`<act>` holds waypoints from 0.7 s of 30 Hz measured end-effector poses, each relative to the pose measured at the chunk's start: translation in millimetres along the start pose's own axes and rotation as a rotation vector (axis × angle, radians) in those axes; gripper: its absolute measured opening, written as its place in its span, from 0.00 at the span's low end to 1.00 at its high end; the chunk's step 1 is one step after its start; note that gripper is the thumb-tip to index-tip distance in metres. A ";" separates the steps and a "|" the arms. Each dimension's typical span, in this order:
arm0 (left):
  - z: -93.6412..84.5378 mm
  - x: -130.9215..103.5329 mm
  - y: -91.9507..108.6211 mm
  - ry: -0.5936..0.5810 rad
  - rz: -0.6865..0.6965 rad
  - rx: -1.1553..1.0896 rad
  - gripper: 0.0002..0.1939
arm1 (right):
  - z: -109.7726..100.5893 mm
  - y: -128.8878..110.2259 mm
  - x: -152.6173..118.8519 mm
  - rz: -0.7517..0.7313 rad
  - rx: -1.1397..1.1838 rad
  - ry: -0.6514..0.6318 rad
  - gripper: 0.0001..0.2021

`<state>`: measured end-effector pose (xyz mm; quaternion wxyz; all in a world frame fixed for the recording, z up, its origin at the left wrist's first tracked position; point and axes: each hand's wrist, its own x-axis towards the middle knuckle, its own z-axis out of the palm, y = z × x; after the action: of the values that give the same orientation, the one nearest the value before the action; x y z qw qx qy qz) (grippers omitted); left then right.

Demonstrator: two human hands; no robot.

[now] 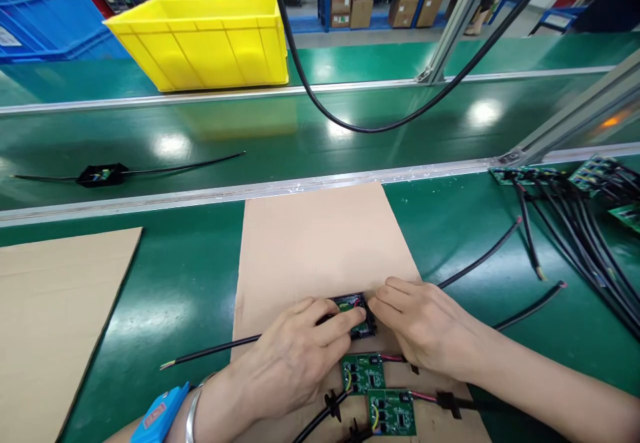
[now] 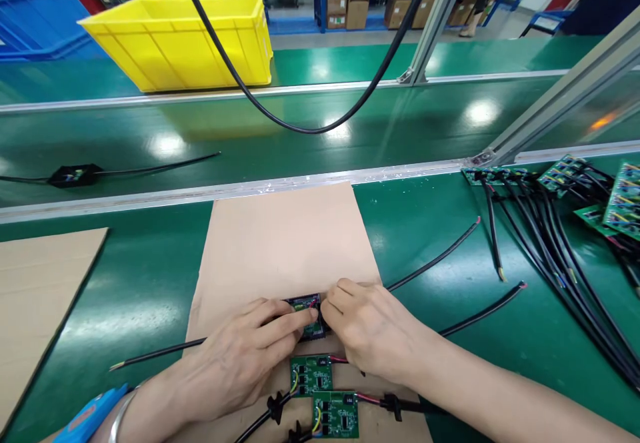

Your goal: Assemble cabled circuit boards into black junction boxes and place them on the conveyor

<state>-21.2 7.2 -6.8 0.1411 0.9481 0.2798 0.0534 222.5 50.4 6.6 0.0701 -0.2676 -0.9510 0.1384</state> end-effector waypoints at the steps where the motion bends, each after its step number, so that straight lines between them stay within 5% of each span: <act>1: -0.5 0.5 0.3 -0.004 0.002 0.009 0.16 | 0.5 -1.3 0.5 -0.008 -0.030 -0.005 0.13; 9: -5.1 6.3 6.5 0.013 -0.042 -0.012 0.11 | 7.5 -12.6 3.8 0.005 -0.193 -0.059 0.06; 16: 4.7 -4.3 -1.7 0.109 -0.013 -0.067 0.20 | 2.3 3.4 -6.7 0.132 0.166 0.048 0.10; 21: 3.4 -3.8 4.4 0.049 0.000 0.011 0.30 | 2.9 7.3 -11.3 0.129 0.266 0.101 0.11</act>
<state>-21.5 0.8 -8.8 0.1289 0.9473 0.2835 0.0749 235.1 49.7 0.9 0.1433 -0.3232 -0.9004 0.2536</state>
